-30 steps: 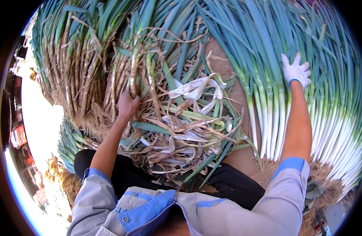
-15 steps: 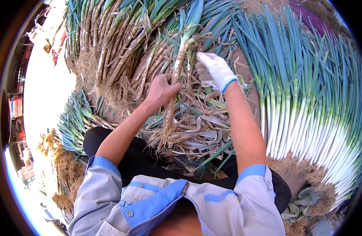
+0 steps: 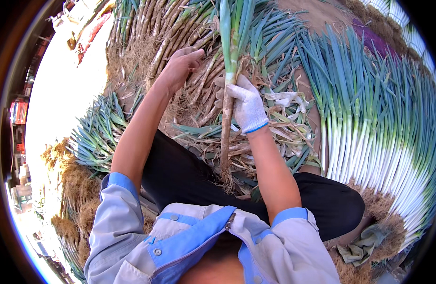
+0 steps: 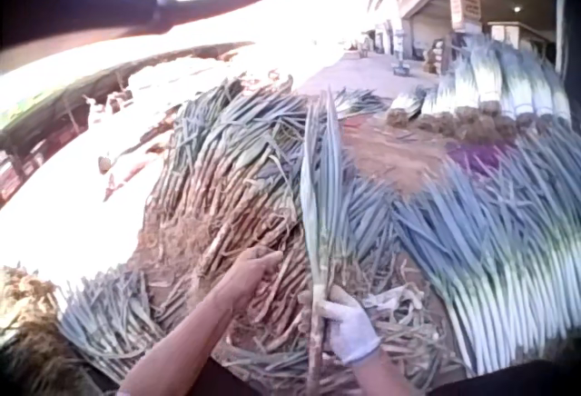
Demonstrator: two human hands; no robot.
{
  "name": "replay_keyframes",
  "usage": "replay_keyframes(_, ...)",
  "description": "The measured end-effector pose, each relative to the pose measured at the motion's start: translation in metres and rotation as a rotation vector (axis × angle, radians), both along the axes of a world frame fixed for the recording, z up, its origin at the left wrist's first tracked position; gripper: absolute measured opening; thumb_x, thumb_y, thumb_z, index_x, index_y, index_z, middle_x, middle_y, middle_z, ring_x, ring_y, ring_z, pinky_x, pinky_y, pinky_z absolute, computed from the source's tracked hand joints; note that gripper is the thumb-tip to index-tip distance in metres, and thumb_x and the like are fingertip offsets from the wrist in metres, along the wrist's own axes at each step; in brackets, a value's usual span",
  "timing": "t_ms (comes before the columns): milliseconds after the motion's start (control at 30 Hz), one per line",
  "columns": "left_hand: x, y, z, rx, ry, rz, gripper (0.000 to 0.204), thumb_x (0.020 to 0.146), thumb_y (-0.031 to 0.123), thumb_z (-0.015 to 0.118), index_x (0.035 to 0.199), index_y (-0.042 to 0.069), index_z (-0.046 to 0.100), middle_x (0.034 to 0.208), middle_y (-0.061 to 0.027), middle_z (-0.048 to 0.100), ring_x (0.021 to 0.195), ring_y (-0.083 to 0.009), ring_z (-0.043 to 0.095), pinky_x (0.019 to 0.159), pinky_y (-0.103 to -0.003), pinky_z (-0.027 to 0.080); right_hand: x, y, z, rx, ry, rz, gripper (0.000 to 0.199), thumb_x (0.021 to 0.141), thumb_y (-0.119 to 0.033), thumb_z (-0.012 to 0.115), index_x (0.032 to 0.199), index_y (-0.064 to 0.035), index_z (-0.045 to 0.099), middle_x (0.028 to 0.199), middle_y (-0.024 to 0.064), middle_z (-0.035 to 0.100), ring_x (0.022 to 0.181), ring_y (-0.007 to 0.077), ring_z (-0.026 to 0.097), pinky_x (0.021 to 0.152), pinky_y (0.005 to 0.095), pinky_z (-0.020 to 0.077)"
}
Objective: The person sits on the ground and cleans green onions by hand, removing outer layers and roots. They then gather the cleaned onions into a bundle and tie them together with a rubber band.
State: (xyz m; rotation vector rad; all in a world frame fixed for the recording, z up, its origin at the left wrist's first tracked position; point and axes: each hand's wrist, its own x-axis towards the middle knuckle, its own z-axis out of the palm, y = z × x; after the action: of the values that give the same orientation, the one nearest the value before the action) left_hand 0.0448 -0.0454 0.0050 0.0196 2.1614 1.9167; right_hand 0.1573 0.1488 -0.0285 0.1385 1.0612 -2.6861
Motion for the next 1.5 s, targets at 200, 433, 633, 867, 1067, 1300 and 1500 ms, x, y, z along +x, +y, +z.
replay_keyframes(200,0.004,0.031,0.018,0.462,0.078,-0.121,0.044,0.090,0.033,0.075,0.118,0.002,0.060,0.098,-0.0030,0.059,0.092,-0.0143,0.055,0.085,-0.033,0.046,-0.001,-0.020,0.028,0.206,0.190,0.045,0.053,0.086,-0.007,0.060,0.138,-0.0024,0.047,0.112,0.0135,0.066,0.083,0.0184,0.065,0.073,0.0332,0.0563)
replay_keyframes(433,-0.008,0.021,0.022,0.554,0.044,0.054,0.031,0.090,0.017,0.072,0.115,0.002,0.061,0.094,-0.0033,0.060,0.082,-0.0140,0.058,0.074,-0.032,0.049,-0.023,-0.020,0.019,0.423,0.132,-0.134,0.010,0.095,-0.012,0.062,0.100,-0.0044,0.065,0.093,0.0043,0.068,0.080,0.0128,0.065,0.072,0.0268,0.0529)
replay_keyframes(633,-0.034,-0.019,0.021,0.507,0.170,0.145,0.024,0.091,0.016,0.071,0.107,0.000,0.063,0.090,-0.0050,0.062,0.079,-0.0154,0.059,0.070,-0.034,0.051,0.000,0.013,0.012,1.067,0.187,0.506,0.022,0.088,-0.020,0.066,0.095,0.0002,0.068,0.090,0.0055,0.070,0.083,0.0148,0.066,0.075,0.0303,0.0526)
replay_keyframes(867,-0.031,-0.014,0.025,0.489,0.213,0.169,0.026,0.091,0.017,0.071,0.110,0.001,0.063,0.093,-0.0044,0.063,0.083,-0.0155,0.060,0.074,-0.033,0.050,-0.027,-0.028,0.048,1.469,0.542,-0.427,0.058,0.078,-0.033,0.080,0.124,-0.0040,0.061,0.107,0.0153,0.069,0.099,0.0311,0.068,0.086,0.0391,0.0539)
replay_keyframes(1067,-0.032,0.005,0.024,0.303,0.292,0.166,0.032,0.090,0.022,0.069,0.109,-0.003,0.065,0.096,-0.0087,0.066,0.086,-0.0162,0.062,0.078,-0.034,0.049,-0.042,-0.070,0.020,1.174,0.574,-0.375,0.050,0.087,-0.016,0.070,0.132,0.0006,0.056,0.111,0.0145,0.070,0.099,0.0259,0.069,0.085,0.0368,0.0545)
replay_keyframes(1300,-0.033,-0.010,0.029,0.727,0.091,-0.151,0.048,0.093,0.043,0.069,0.123,0.006,0.060,0.107,-0.0054,0.066,0.092,-0.0175,0.061,0.093,-0.037,0.047,-0.036,-0.039,0.043,0.240,0.185,0.089,0.044,0.091,-0.009,0.059,0.133,0.0014,0.056,0.104,0.0112,0.069,0.073,0.0145,0.064,0.068,0.0288,0.0556)
replay_keyframes(1500,-0.033,0.005,0.036,0.949,0.004,-0.168,0.024,0.091,0.023,0.072,0.105,0.005,0.064,0.090,-0.0010,0.062,0.084,-0.0152,0.059,0.080,-0.030,0.048,-0.026,-0.055,0.057,0.413,0.195,-0.162,0.032,0.089,-0.004,0.065,0.120,0.0029,0.065,0.102,0.0115,0.071,0.079,0.0153,0.067,0.072,0.0300,0.0566)
